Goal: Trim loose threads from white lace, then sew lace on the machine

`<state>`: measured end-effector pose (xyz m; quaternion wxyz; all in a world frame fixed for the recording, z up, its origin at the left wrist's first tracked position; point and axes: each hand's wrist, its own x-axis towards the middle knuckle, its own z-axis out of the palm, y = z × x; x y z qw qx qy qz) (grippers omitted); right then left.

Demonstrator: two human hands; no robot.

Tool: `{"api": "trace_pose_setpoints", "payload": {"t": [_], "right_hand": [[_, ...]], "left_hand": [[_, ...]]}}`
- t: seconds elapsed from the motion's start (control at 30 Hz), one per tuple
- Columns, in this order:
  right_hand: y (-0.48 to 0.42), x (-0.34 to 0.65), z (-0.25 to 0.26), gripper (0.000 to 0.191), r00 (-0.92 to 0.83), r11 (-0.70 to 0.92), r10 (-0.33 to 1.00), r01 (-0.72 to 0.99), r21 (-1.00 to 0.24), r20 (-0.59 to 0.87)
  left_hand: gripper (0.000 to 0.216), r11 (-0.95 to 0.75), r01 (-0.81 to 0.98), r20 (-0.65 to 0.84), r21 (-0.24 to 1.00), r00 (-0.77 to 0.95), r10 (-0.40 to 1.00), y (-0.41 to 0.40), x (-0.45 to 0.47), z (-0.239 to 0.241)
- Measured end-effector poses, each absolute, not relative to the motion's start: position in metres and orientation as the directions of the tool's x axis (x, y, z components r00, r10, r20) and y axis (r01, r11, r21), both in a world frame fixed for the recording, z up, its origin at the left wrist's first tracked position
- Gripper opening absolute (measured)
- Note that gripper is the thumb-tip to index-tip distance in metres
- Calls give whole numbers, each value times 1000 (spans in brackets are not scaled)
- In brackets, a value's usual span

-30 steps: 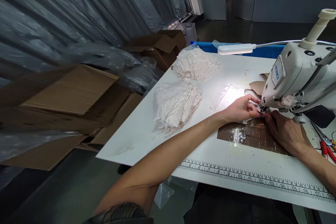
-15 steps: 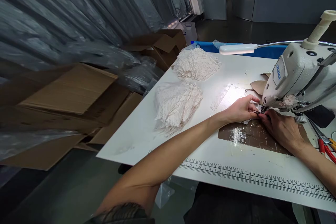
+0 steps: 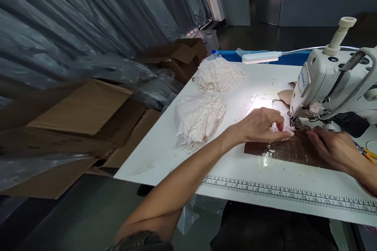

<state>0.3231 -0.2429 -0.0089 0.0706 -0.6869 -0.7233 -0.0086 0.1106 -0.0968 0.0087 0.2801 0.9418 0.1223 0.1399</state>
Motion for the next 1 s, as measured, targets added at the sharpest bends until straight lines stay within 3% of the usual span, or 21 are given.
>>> {"api": "trace_pose_setpoints", "payload": {"t": [0.1,0.17,0.23,0.43,0.63,0.8,1.0], "right_hand": [[-256,341,-5,62,35,-46,969,998,38,245],[-257,345,-4,57,47,-85,941,991,99,334],[-253,343,-3,47,36,-62,939,996,65,343],[-232,321,-8,30,89,-69,993,974,-218,81],[-234,315,-16,33,95,-40,990,896,-442,104],[-236,316,-16,33,123,-58,988,858,-511,95],[-237,318,-19,29,111,-40,989,841,-539,100]], "left_hand": [[32,-932,274,300,236,892,338,-99,105,16],[23,-939,312,309,143,888,341,-102,108,12],[20,-946,287,286,153,903,320,-106,115,4],[23,-915,187,322,356,895,308,-112,131,-26],[22,-925,123,355,360,898,258,-108,127,-28],[25,-941,52,307,334,938,161,-109,131,-25],[27,-925,87,295,370,933,206,-105,133,-30]]}}
